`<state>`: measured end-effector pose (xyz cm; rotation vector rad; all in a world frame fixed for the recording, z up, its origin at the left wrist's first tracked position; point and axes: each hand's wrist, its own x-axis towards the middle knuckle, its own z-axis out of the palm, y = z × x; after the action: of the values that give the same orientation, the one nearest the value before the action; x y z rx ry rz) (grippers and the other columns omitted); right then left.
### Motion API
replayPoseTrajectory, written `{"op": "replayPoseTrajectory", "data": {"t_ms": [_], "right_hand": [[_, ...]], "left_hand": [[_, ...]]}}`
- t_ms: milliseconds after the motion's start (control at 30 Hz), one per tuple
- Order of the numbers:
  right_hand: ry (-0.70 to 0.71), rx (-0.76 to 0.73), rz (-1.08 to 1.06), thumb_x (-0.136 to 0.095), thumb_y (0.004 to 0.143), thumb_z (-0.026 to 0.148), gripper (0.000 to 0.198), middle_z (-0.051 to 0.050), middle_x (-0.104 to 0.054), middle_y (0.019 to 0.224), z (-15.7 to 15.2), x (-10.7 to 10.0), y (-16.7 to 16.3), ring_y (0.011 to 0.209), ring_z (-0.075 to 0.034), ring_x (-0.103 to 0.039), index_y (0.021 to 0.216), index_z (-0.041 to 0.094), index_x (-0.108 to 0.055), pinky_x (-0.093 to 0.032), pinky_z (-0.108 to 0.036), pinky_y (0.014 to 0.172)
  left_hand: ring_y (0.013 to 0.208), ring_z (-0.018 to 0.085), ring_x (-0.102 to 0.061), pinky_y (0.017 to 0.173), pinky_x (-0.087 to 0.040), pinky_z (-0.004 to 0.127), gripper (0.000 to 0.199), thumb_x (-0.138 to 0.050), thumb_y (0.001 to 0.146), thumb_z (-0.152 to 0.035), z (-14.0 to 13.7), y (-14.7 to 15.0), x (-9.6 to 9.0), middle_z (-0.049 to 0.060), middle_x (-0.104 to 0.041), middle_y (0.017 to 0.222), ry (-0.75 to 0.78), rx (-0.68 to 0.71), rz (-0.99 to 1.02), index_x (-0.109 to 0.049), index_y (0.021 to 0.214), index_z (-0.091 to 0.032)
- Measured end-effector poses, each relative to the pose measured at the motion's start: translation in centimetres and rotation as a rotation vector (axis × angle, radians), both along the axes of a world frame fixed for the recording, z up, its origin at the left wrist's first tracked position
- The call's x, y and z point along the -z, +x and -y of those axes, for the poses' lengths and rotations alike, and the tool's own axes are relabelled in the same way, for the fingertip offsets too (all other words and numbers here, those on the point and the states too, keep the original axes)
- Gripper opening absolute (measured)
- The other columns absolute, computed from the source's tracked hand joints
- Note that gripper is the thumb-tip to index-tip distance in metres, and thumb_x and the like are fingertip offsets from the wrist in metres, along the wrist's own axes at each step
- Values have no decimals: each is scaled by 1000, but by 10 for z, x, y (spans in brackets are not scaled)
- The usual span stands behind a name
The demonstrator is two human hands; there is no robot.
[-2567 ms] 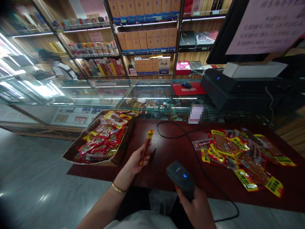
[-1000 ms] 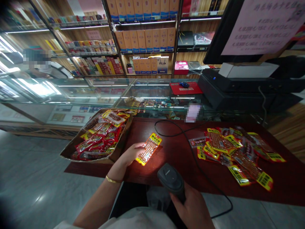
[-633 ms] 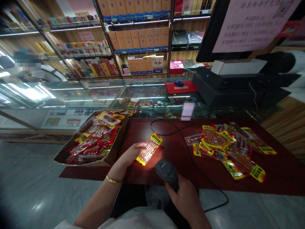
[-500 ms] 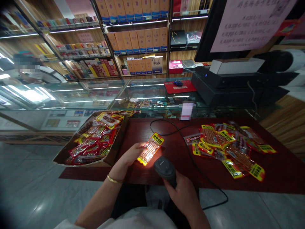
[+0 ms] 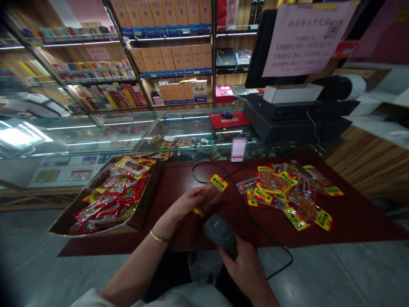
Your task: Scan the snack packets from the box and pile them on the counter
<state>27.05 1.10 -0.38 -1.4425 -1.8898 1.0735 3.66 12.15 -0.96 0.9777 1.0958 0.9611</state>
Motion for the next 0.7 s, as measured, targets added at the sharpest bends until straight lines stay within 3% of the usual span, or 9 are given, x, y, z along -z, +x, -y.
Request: {"op": "replayPoseTrajectory", "data": {"t_ms": [100,233,400,500,567,633,700], "right_hand": [[22,109,-4,-61,90,45,31,-10,-82,78,13,5,17,76,-31,-78,93,20,-77,-60,-36,71],[73,249,-27,-61,87,57,39,-5,-73,55,25,14,30,56,-28,-72,68,24,-72,-57,-34,62],[102,362,6,-58,83,72,54,-3,-67,45,28,18,40,44,-24,-65,53,27,-61,-53,-31,53],[127,424,26,-56,81,78,59,-4,-68,45,26,15,43,42,-24,-64,52,27,-60,-51,-32,51],[129,431,10,-56,81,79,60,-4,-68,46,26,12,43,43,-24,-64,53,27,-62,-51,-32,51],[109,399,-14,-56,81,80,60,-3,-68,47,25,12,41,45,-24,-65,55,26,-65,-52,-30,51],[79,348,-26,-57,81,81,62,-3,-70,49,23,16,38,47,-23,-67,58,25,-69,-52,-28,50]], "left_hand": [[78,15,-70,73,-54,23,34,-68,81,-13,-40,58,2,8,-78,97,66,32,-128,-73,115,-13],[71,14,-68,71,-56,25,30,-60,86,-8,-91,149,-3,8,-77,90,114,109,-241,-73,113,-10],[91,21,-72,88,-55,29,27,-68,80,-11,-119,219,-21,7,-78,96,250,222,-364,-78,104,-17],[105,26,-70,98,-52,32,24,-72,77,-15,-117,224,-33,9,-79,103,316,252,-425,-80,100,-19],[112,26,-68,102,-50,32,27,-71,79,-16,-108,208,-40,9,-78,111,375,259,-471,-79,104,-21],[116,26,-67,105,-49,33,32,-67,82,-18,-93,174,-49,8,-76,120,510,238,-572,-77,112,-22],[117,25,-67,106,-49,34,36,-63,86,-21,-70,121,-59,9,-74,125,665,162,-703,-74,120,-20]]}}
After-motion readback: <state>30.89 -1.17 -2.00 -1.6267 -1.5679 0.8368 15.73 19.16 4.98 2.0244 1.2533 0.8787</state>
